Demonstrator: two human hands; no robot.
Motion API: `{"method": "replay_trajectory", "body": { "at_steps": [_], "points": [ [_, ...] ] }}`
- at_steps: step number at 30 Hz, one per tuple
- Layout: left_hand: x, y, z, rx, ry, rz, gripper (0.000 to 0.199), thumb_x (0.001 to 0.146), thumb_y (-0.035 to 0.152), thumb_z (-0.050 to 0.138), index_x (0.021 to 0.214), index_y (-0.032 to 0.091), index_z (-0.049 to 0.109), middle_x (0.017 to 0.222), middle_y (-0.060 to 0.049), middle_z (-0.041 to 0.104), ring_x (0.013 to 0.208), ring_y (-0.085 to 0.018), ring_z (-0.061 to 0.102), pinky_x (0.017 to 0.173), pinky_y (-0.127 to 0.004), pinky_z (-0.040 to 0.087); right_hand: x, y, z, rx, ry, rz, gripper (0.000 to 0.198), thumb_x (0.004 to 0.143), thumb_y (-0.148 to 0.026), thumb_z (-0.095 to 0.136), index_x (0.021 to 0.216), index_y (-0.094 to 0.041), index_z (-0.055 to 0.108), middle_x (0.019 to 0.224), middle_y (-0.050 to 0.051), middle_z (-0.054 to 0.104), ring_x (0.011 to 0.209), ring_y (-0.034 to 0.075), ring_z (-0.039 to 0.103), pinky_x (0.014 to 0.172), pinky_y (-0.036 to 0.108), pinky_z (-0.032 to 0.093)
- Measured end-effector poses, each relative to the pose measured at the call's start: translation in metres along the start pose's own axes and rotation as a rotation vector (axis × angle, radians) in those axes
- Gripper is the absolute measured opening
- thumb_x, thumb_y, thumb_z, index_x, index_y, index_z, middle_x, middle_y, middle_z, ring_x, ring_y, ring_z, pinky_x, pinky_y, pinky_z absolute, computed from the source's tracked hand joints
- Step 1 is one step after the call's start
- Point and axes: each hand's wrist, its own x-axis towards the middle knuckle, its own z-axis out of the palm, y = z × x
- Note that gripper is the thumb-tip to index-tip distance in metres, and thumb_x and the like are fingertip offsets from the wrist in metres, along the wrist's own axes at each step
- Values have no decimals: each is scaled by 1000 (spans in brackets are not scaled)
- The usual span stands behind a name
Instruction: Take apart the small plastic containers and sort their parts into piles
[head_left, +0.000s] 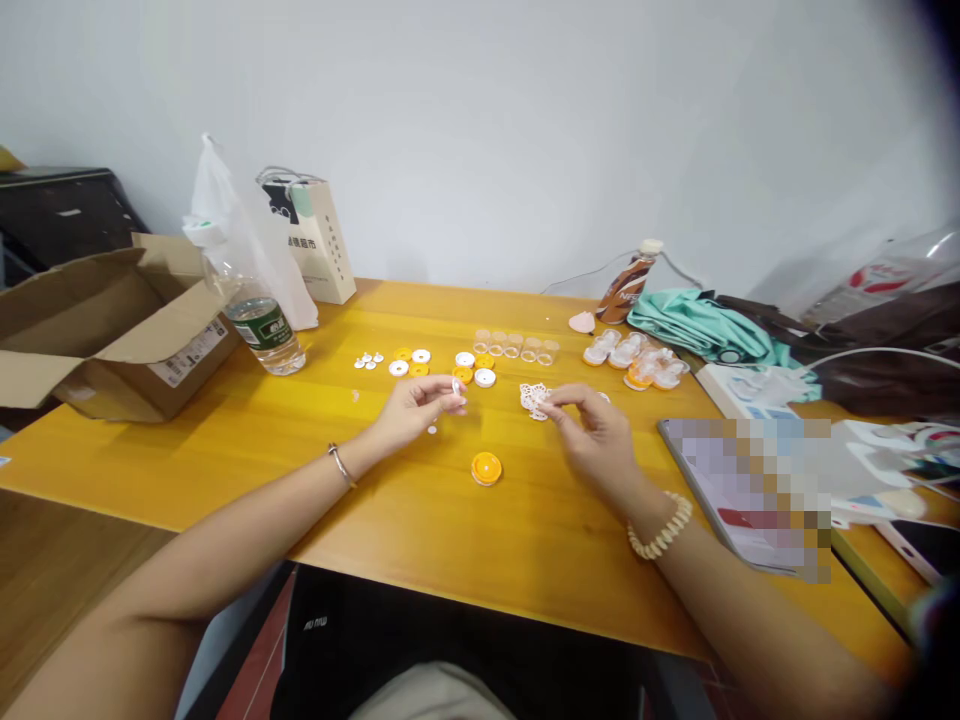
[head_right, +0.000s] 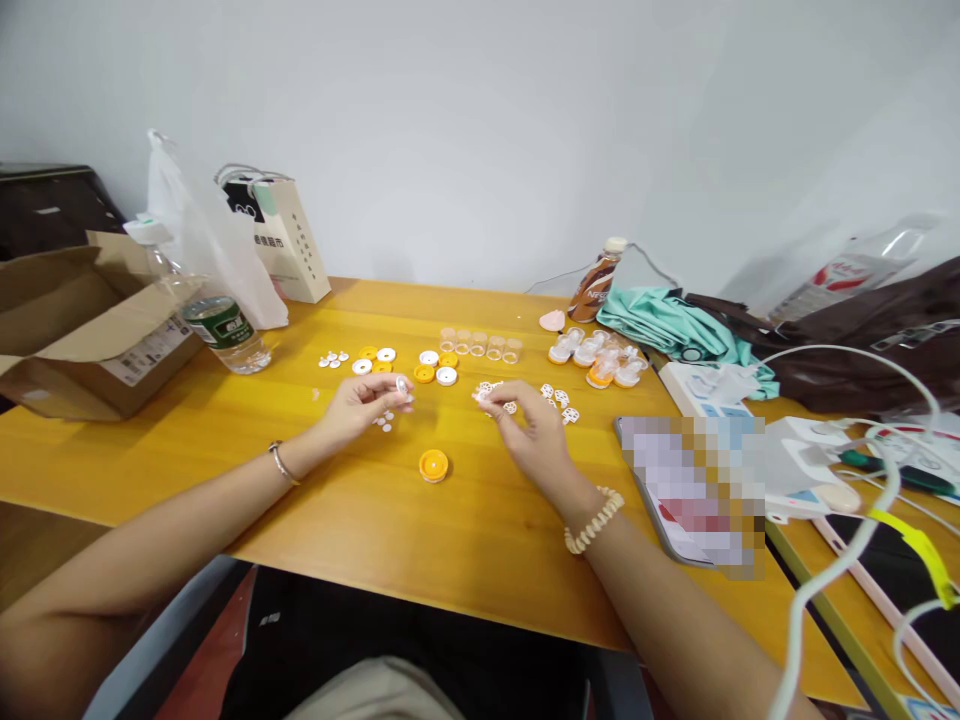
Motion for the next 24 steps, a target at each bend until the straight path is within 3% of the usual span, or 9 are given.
{"method": "replay_trajectory", "body": {
  "at_steps": [2,6,10,15,24],
  "points": [
    [-2,1,2,14,-52,7,21,70,28,66,82,12,60,78,-3,64,67,-12,63,72,-28,52,4,11,-2,-23,49,119,10,80,-29,55,81,-20,57,79,3,62,74,16,57,69,30,46],
    [-12,3,14,65,-154,-8,19,72,25,64,86,12,61,81,-4,64,68,-11,62,73,-27,50,10,34,-5,-150,1,237,18,80,-33,52,82,-18,60,76,4,61,70,17,56,66,31,44],
    [-14,2,17,83,-168,-29,20,73,26,63,87,11,61,86,-5,65,69,-11,62,74,-28,50,11,48,-8,-291,0,247,21,76,-36,55,79,-17,65,73,5,56,68,18,52,63,32,42],
    [-12,-1,14,72,-176,-45,19,73,25,63,86,12,61,88,-5,64,69,-11,61,74,-28,50,9,56,-7,-315,-57,263,21,73,-38,59,77,-18,68,75,5,52,71,18,51,63,32,41],
    [-13,-6,15,69,-220,-47,18,74,24,62,87,12,61,87,-5,63,72,-11,59,76,-29,49,9,51,-5,-345,-73,253,25,72,-40,60,84,-19,63,76,3,50,70,17,48,65,31,40]
  ]
}}
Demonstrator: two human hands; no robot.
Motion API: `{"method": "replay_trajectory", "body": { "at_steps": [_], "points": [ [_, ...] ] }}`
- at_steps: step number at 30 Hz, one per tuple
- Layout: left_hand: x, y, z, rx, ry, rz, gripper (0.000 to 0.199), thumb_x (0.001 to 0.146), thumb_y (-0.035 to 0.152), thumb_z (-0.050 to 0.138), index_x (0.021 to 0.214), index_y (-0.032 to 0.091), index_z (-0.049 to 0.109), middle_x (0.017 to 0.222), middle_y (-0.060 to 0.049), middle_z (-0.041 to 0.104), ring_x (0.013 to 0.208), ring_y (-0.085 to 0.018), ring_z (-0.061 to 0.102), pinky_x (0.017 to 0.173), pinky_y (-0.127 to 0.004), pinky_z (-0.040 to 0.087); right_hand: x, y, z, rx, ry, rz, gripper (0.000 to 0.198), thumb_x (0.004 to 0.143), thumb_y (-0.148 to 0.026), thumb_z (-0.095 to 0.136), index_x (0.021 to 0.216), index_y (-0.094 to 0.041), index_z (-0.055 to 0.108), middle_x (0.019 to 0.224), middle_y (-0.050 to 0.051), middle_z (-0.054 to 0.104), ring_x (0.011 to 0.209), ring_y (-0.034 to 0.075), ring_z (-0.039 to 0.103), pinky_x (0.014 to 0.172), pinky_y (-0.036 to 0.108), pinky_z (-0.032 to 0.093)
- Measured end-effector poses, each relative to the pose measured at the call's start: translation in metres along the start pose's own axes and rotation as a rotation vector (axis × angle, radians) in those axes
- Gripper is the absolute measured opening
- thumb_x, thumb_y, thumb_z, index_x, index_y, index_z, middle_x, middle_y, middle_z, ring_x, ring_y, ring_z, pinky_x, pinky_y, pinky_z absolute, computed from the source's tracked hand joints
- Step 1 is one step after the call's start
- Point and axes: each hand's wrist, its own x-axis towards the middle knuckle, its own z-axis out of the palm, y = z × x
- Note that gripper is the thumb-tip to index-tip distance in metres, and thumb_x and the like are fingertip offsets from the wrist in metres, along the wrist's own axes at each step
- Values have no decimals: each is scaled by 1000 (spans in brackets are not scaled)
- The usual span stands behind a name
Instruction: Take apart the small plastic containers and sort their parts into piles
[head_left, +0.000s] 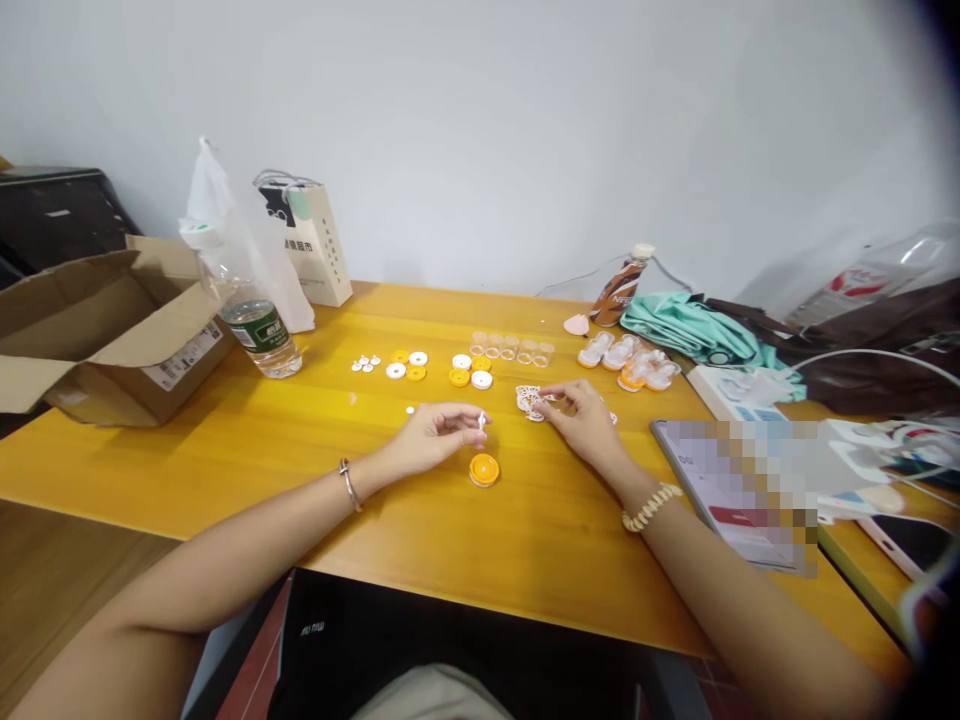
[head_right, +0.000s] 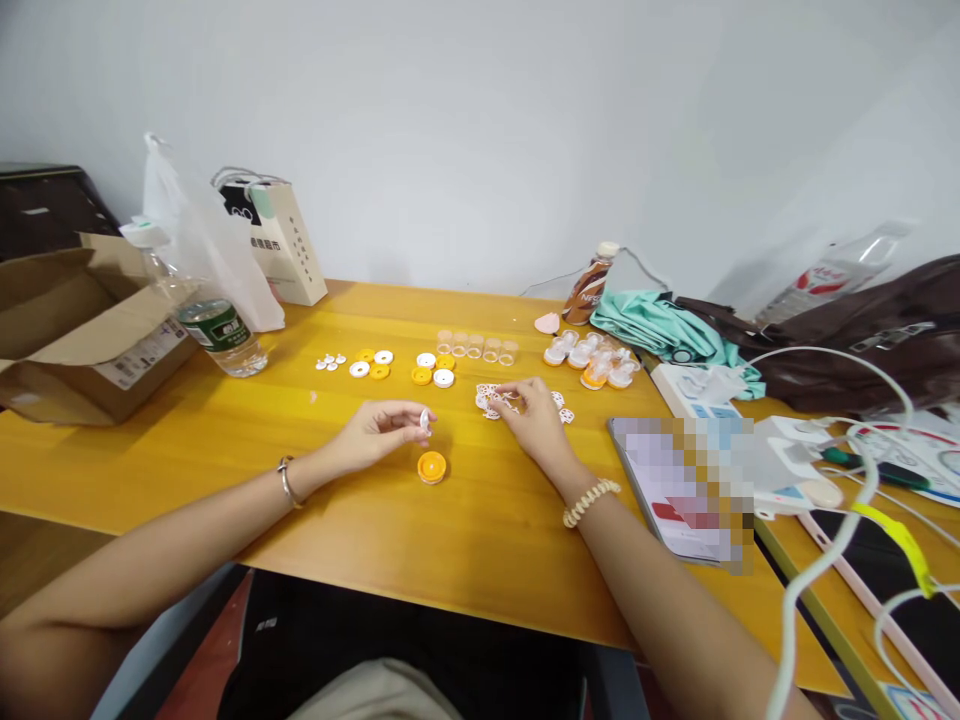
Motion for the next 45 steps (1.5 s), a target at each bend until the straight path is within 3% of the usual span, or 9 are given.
{"method": "replay_trajectory", "body": {
  "at_steps": [7,14,21,27,33,39,45],
  "points": [
    [-1,5,1,36,-8,-7,20,74,27,62,87,12,61,86,-5,63,71,-11,60,75,-27,48,-5,4,2,-70,-61,70,52,56,-46,71,93,-19,47,72,0,46,62,16,47,55,29,39],
    [-3,6,3,46,-3,-19,21,73,28,63,86,12,61,88,-6,64,73,-11,60,76,-26,48,-4,7,6,25,-81,121,39,63,-35,67,91,-18,45,79,1,48,58,13,49,55,30,43],
    [-2,1,3,67,-18,-1,21,73,27,63,87,12,62,87,-6,64,75,-12,60,77,-27,48,-3,-2,5,127,-93,135,35,64,-33,67,87,-18,45,79,1,48,58,12,50,55,29,45],
    [-2,1,3,121,-11,18,25,77,28,60,97,13,63,99,-8,64,83,-14,60,82,-30,47,-9,-27,-2,205,9,33,28,73,-41,60,88,-19,51,73,1,52,62,14,50,57,28,44],
    [-1,1,4,206,-85,61,24,80,28,56,97,14,65,96,-7,66,85,-16,60,79,-27,47,-33,-68,0,358,-302,-290,21,81,-31,55,100,-24,57,78,2,57,70,14,53,65,29,46],
    [-1,-1,4,238,-94,41,23,79,29,58,95,16,66,92,-6,67,83,-16,61,75,-27,48,-36,-71,0,361,-309,-266,12,83,-29,50,85,-21,59,72,1,58,65,14,53,62,29,45],
    [0,1,4,288,-31,142,23,80,26,57,100,17,64,101,-7,64,93,-15,58,86,-29,45,-25,-60,-4,331,-177,-201,9,80,-26,52,75,-21,58,77,4,56,76,17,54,69,31,45]
  ]
}}
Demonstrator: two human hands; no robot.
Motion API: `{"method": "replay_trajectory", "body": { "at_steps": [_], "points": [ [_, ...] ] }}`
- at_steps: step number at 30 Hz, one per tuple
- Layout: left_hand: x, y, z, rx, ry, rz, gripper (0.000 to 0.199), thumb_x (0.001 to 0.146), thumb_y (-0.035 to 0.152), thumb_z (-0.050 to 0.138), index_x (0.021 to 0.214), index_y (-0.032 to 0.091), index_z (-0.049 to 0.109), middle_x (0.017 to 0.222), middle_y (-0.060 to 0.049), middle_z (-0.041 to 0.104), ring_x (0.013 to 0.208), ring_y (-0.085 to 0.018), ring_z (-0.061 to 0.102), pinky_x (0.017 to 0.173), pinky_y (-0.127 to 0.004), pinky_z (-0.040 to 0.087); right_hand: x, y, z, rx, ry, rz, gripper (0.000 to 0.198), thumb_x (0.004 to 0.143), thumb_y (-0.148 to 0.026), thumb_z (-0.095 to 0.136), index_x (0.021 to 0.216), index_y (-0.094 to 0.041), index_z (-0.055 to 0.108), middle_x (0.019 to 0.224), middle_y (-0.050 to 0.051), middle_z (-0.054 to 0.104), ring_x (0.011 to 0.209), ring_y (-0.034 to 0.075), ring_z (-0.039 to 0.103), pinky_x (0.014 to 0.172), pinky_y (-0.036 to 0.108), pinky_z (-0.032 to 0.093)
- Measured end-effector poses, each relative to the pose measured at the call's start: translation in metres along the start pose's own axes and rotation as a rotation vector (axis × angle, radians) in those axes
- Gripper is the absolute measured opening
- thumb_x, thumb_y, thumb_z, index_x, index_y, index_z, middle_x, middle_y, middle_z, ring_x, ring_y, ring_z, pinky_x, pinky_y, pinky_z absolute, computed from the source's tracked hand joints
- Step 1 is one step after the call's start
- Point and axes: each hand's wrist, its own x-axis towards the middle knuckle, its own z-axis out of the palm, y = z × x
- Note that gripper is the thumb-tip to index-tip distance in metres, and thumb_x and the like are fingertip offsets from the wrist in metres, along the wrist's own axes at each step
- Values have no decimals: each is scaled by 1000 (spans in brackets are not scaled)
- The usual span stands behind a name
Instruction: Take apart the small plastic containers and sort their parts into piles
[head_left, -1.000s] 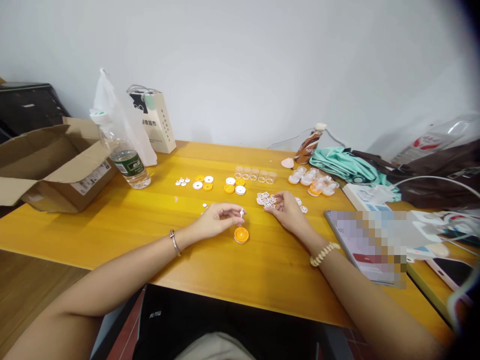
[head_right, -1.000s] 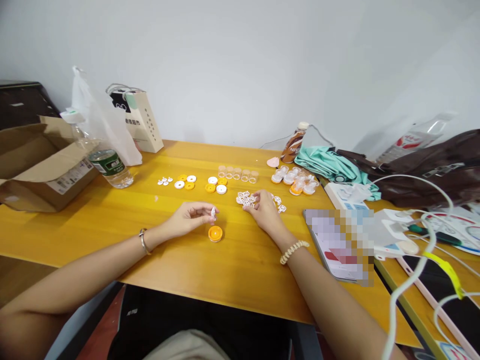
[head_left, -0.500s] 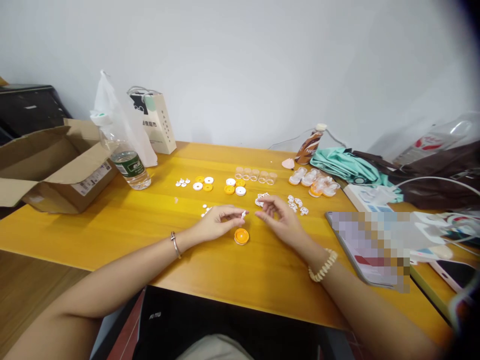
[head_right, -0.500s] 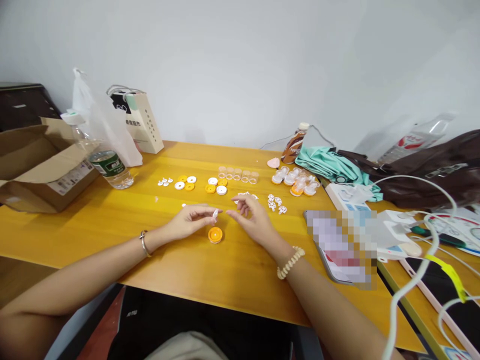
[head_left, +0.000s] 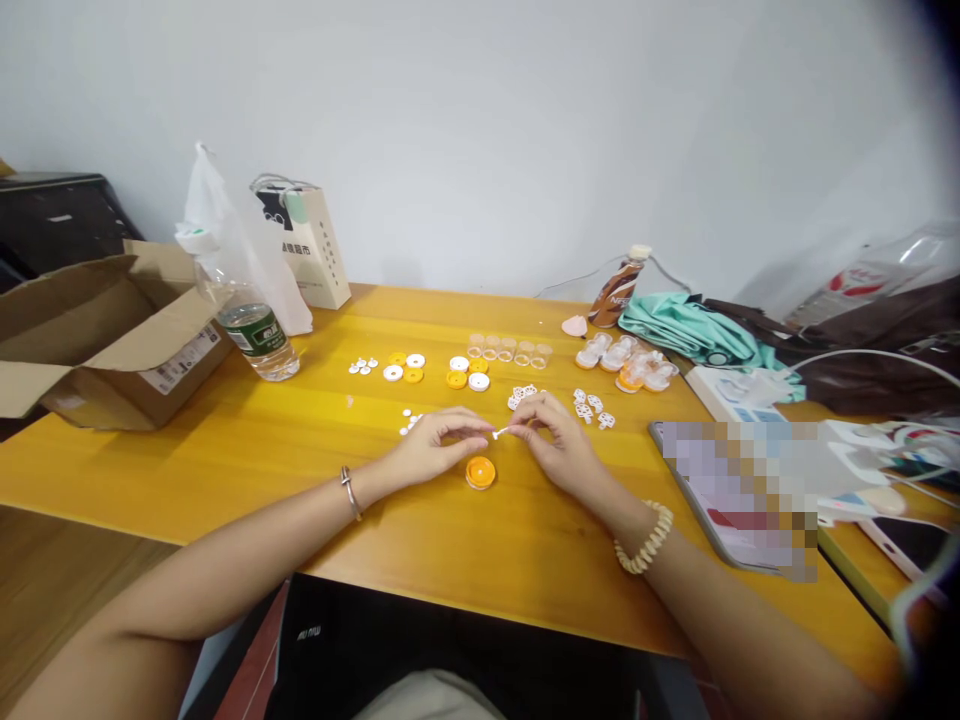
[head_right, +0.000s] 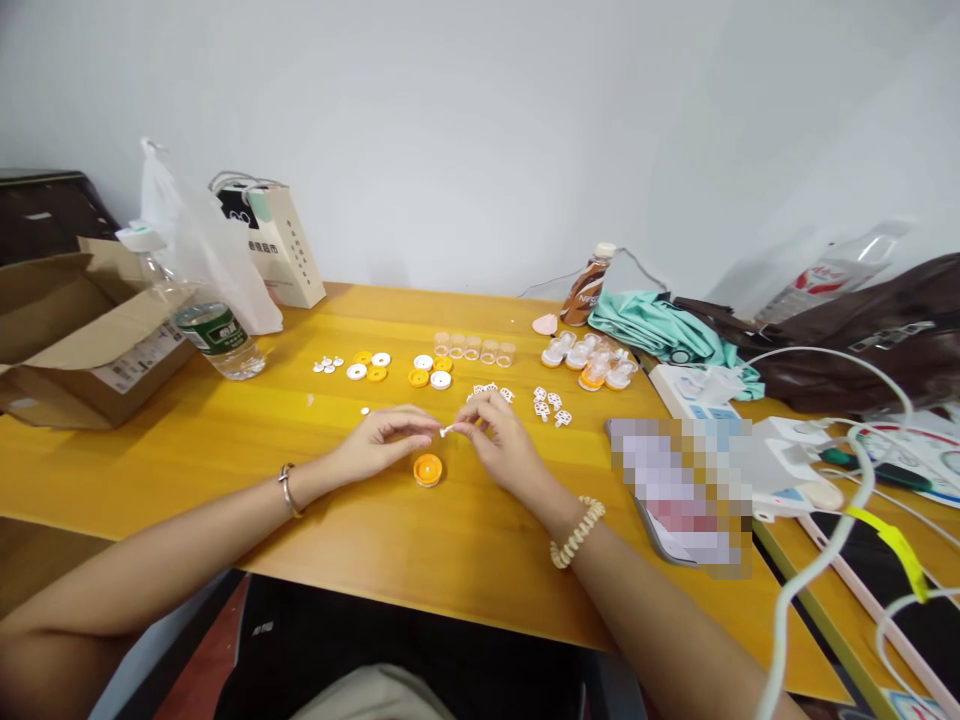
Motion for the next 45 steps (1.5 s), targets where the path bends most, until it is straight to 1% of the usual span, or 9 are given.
{"method": "replay_trajectory", "body": {
  "at_steps": [4,9,13,20,23,29,31,36,45],
  "points": [
    [0,3,-3,85,14,20,20,82,26,54,97,17,65,101,-7,62,93,-15,57,86,-29,44,8,18,-19,29,130,187,11,79,-29,50,77,-20,54,70,2,59,62,15,55,61,29,45],
    [-4,6,-4,221,-137,41,27,81,32,55,105,20,61,101,-6,61,89,-15,56,82,-30,43,19,56,-65,-331,302,380,16,74,-31,51,71,-18,60,62,3,60,57,16,52,56,29,40],
    [-7,9,-5,319,-241,69,38,79,38,57,114,22,56,104,-7,58,95,-18,52,85,-32,40,20,74,-81,-485,252,462,16,73,-28,51,64,-18,60,61,4,62,57,18,53,56,30,38],
    [-8,11,-7,360,-289,87,46,72,42,63,113,21,56,104,-7,55,99,-20,49,89,-32,38,20,80,-76,-526,136,621,12,72,-25,52,63,-19,59,58,3,58,57,19,52,57,30,35],
    [-8,9,-7,366,-314,92,47,71,40,65,113,21,56,103,-7,55,99,-19,49,89,-32,38,19,83,-79,-570,128,565,14,73,-28,53,66,-18,60,59,3,55,62,20,51,60,31,36],
    [-8,6,-6,344,-319,88,45,72,37,64,114,20,55,100,-7,54,94,-18,50,85,-30,40,18,69,-68,-529,336,249,25,78,-38,51,75,-16,61,69,5,51,69,19,48,66,33,38],
    [-8,5,-6,338,-317,79,44,73,37,63,114,21,55,98,-6,54,90,-17,51,81,-29,41,15,53,-55,-410,219,172,26,78,-42,52,77,-17,60,72,4,53,68,17,49,66,31,39],
    [-7,3,-5,325,-281,27,42,75,36,62,113,21,54,93,-4,54,75,-13,51,69,-25,42,0,13,-12,-189,-328,-23,39,65,-49,67,89,-21,56,85,3,54,78,17,50,70,29,41],
    [-4,-11,2,58,-182,-67,28,77,27,61,102,18,50,94,-4,60,85,-14,57,78,-28,46,-8,8,17,-202,-320,59,25,71,-39,64,79,-19,52,77,2,53,69,14,49,62,27,39]
  ]
}}
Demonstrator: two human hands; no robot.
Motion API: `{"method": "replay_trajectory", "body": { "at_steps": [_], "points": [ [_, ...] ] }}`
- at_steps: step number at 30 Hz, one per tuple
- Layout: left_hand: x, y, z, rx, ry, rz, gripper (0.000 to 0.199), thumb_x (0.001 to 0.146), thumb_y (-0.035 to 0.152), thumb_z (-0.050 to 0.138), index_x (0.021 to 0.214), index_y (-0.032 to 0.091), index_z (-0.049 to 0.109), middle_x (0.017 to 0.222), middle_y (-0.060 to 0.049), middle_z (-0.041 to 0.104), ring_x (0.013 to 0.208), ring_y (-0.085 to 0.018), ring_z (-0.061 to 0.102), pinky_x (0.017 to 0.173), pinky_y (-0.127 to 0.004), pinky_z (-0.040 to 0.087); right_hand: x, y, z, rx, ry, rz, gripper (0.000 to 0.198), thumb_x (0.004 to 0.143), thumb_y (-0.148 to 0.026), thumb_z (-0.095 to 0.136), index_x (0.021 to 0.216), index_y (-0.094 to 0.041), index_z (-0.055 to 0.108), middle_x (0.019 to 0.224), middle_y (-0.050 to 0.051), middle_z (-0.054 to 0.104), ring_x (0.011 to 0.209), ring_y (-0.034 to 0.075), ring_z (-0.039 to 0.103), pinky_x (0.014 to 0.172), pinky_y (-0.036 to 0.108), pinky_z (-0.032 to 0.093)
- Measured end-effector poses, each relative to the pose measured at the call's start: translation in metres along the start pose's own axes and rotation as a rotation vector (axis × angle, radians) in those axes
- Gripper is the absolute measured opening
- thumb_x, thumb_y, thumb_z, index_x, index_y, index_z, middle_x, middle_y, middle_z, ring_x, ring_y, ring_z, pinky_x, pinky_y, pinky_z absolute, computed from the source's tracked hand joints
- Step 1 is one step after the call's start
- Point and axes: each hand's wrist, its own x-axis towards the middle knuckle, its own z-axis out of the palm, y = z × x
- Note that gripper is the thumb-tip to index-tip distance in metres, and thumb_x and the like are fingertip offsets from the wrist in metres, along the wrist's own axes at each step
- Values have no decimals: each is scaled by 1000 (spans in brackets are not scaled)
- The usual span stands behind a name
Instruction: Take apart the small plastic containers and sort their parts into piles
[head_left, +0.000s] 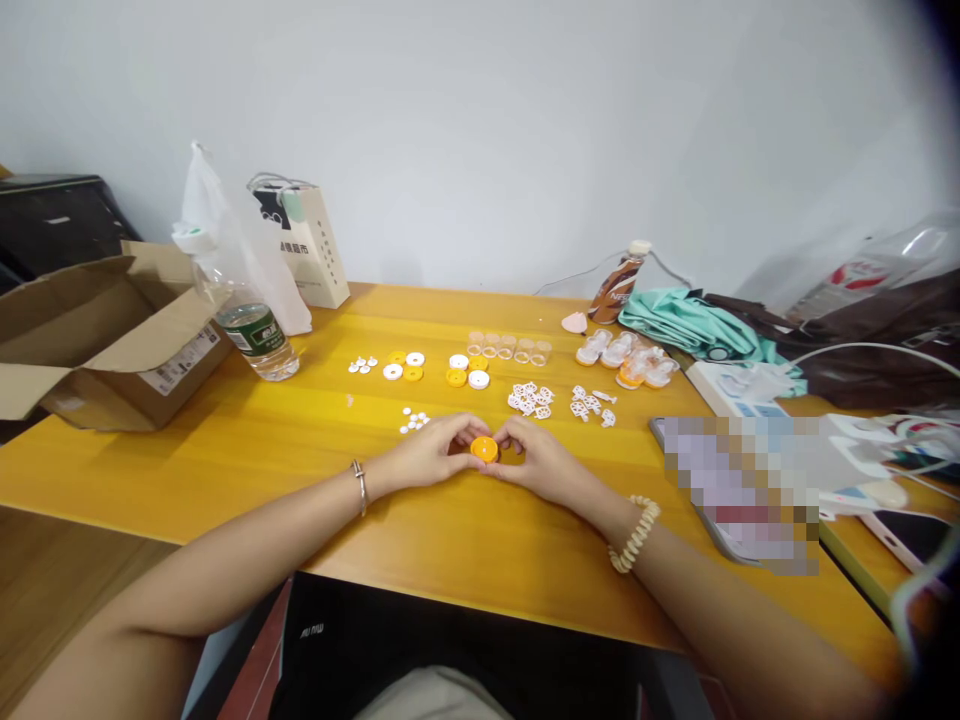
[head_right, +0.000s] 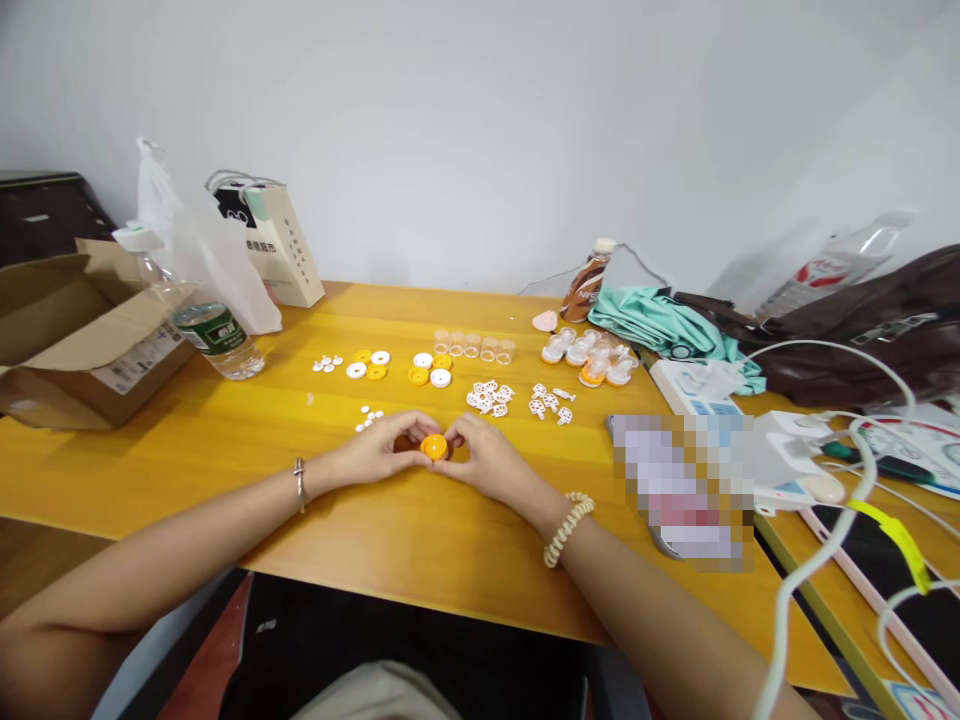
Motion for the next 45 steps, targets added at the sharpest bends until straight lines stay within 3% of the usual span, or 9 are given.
{"method": "replay_trajectory", "body": {
  "at_steps": [9,14,20,25,33,37,41,45],
  "points": [
    [0,8,-3,71,165,11,30,77,32,60,101,17,50,99,-6,60,91,-15,57,84,-30,45,0,2,0,29,10,-20,18,72,-32,61,82,-19,53,78,2,53,69,14,49,64,27,41],
    [23,-5,-32,249,382,-23,27,78,28,56,102,17,52,105,-6,59,98,-17,55,86,-31,44,-1,1,-3,68,-21,-29,19,74,-29,60,89,-20,54,85,3,54,78,15,51,71,29,42],
    [72,-29,-65,470,399,-135,28,75,15,55,103,16,52,110,-9,59,103,-19,55,90,-32,43,-2,1,-6,66,-42,-33,20,75,-30,60,91,-20,55,87,3,54,81,16,52,75,30,43],
    [90,-39,-61,500,444,-167,31,75,11,52,106,13,50,111,-13,58,105,-22,54,91,-36,42,-3,1,-6,74,-41,-31,24,74,-30,61,95,-21,56,89,4,54,83,16,52,77,30,43],
    [90,-44,-65,481,463,-154,38,75,15,54,112,14,45,118,-12,53,107,-21,52,90,-34,42,-3,2,-5,68,-48,-29,25,74,-30,61,97,-21,55,91,4,54,83,16,52,77,31,43],
    [75,-29,-59,472,519,-31,29,79,19,51,108,18,48,114,-7,53,109,-19,48,94,-35,38,-3,1,-7,83,-49,-38,24,75,-29,61,97,-21,56,91,4,54,84,16,52,77,30,43],
    [38,-3,-35,420,386,111,16,82,21,47,97,19,53,102,-5,53,99,-17,50,88,-33,40,-3,0,-8,88,-61,-51,22,76,-29,60,95,-21,56,88,4,53,82,16,52,76,30,43],
    [3,15,-10,412,76,148,15,84,23,48,97,20,54,96,-4,52,91,-15,51,83,-30,42,-2,2,-7,91,-51,-69,21,76,-29,60,95,-22,57,85,3,54,80,16,51,74,30,43]
  ]
}}
